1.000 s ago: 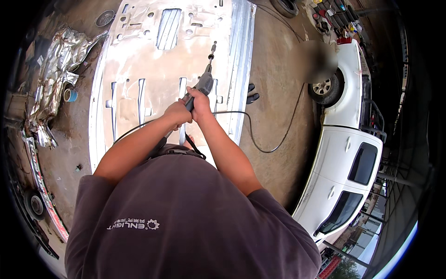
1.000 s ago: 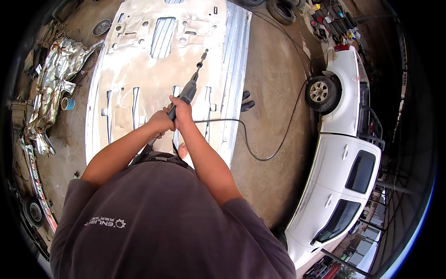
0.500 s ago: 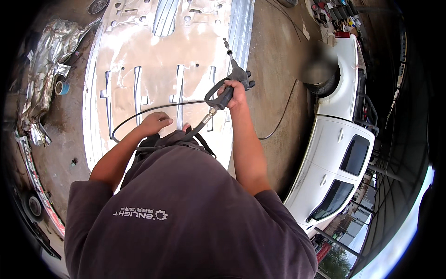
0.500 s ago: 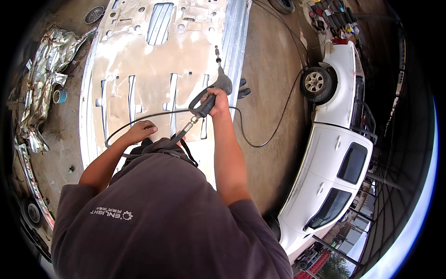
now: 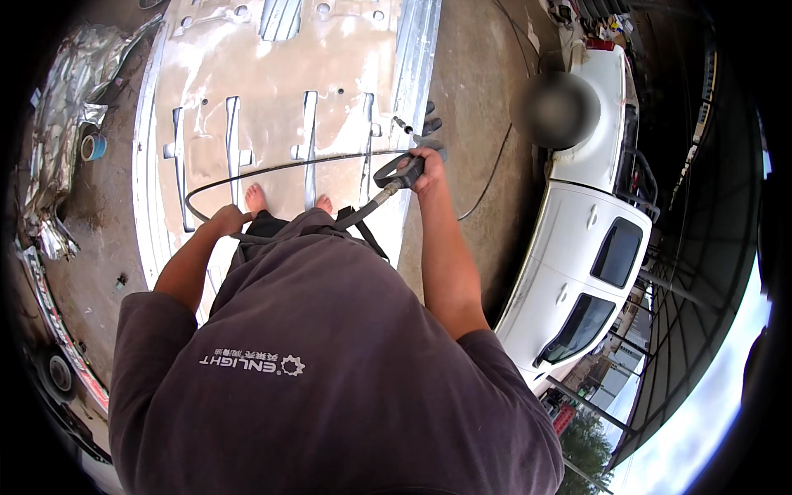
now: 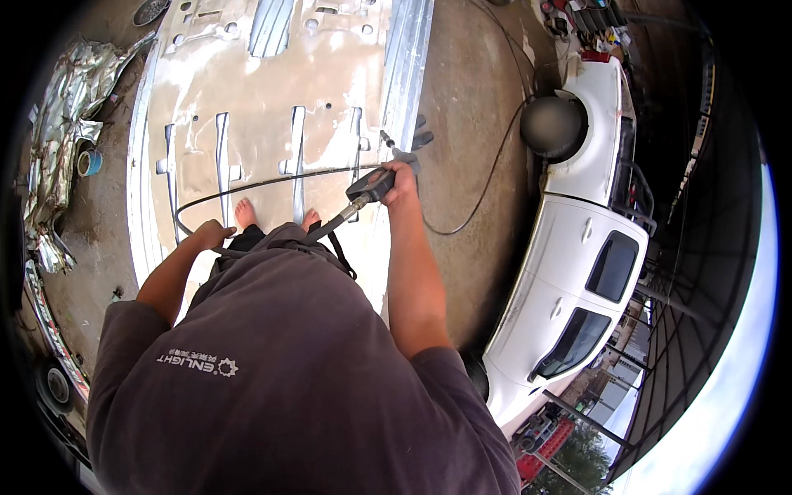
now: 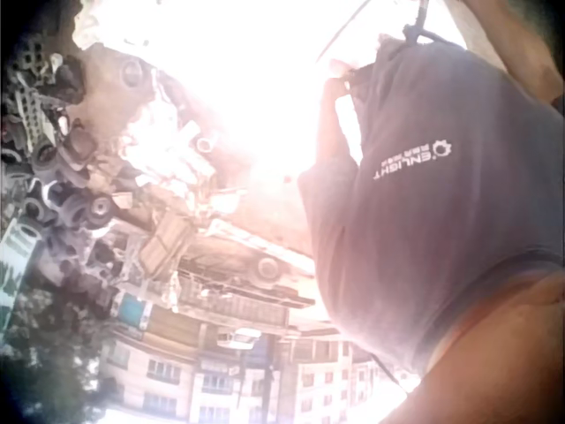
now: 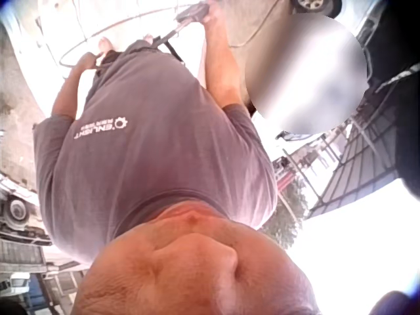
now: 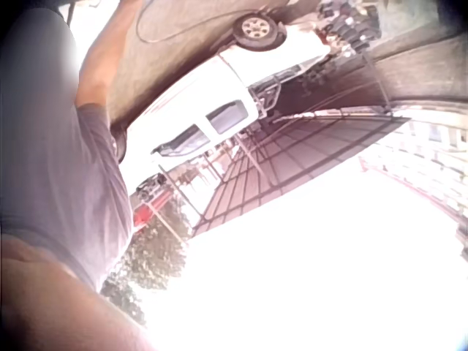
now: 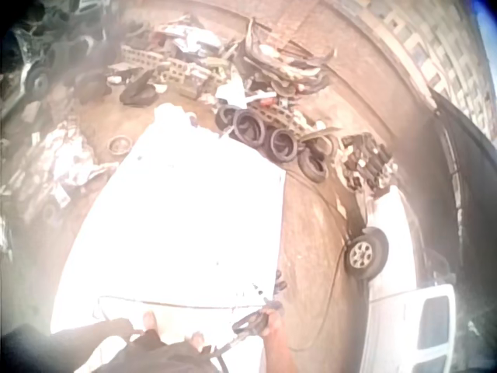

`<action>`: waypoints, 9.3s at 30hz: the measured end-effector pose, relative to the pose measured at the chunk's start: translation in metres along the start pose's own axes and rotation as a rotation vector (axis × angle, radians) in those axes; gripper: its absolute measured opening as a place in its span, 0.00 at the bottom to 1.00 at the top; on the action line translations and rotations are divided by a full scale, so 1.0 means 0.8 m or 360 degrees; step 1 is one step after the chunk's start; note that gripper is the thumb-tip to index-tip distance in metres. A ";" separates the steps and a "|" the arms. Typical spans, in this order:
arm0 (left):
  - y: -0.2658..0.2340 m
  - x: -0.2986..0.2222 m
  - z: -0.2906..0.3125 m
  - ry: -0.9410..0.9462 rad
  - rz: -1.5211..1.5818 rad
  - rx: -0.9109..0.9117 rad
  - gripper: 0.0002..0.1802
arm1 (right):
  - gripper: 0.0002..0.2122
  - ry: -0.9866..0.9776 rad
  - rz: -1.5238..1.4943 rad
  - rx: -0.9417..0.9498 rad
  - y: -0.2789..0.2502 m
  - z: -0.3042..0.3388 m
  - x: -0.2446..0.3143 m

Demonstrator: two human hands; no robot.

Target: The person uses a high-pressure water spray gun to clean the surface of a white car hood. The person systematically sprays water across the hood, moving the nozzle back and forth to rinse the surface.

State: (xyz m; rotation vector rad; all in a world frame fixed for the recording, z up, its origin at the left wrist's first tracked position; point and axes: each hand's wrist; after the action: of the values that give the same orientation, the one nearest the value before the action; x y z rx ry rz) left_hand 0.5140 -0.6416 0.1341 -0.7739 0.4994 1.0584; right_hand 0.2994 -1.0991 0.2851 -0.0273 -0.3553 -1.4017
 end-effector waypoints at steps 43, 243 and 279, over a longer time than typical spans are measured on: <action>-0.126 -0.155 0.090 -0.0022 0.0451 -0.0726 0.44 | 0.08 -0.0064 0.0281 0.0086 0.089 0.144 0.153; -0.132 0.206 -0.016 -0.0076 -0.0073 -0.1083 0.12 | 0.09 -0.0440 0.1980 -0.0522 0.318 0.017 0.235; -0.120 0.230 -0.016 -0.0401 0.0513 -0.1156 0.24 | 0.06 -0.0343 0.1807 -0.0405 0.325 0.043 0.207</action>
State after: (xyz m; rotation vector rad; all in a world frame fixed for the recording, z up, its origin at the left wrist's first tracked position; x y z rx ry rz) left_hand 0.6789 -0.5710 0.0280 -1.1947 0.0017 1.6494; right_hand 0.5632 -1.2038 0.4099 -0.5142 -0.2595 -0.3039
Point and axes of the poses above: each hand's wrist, its own z-axis away from the middle knuckle, its own y-axis out of the palm, x = y × z, and after that the axes turned 12 degrees about y, right-handed
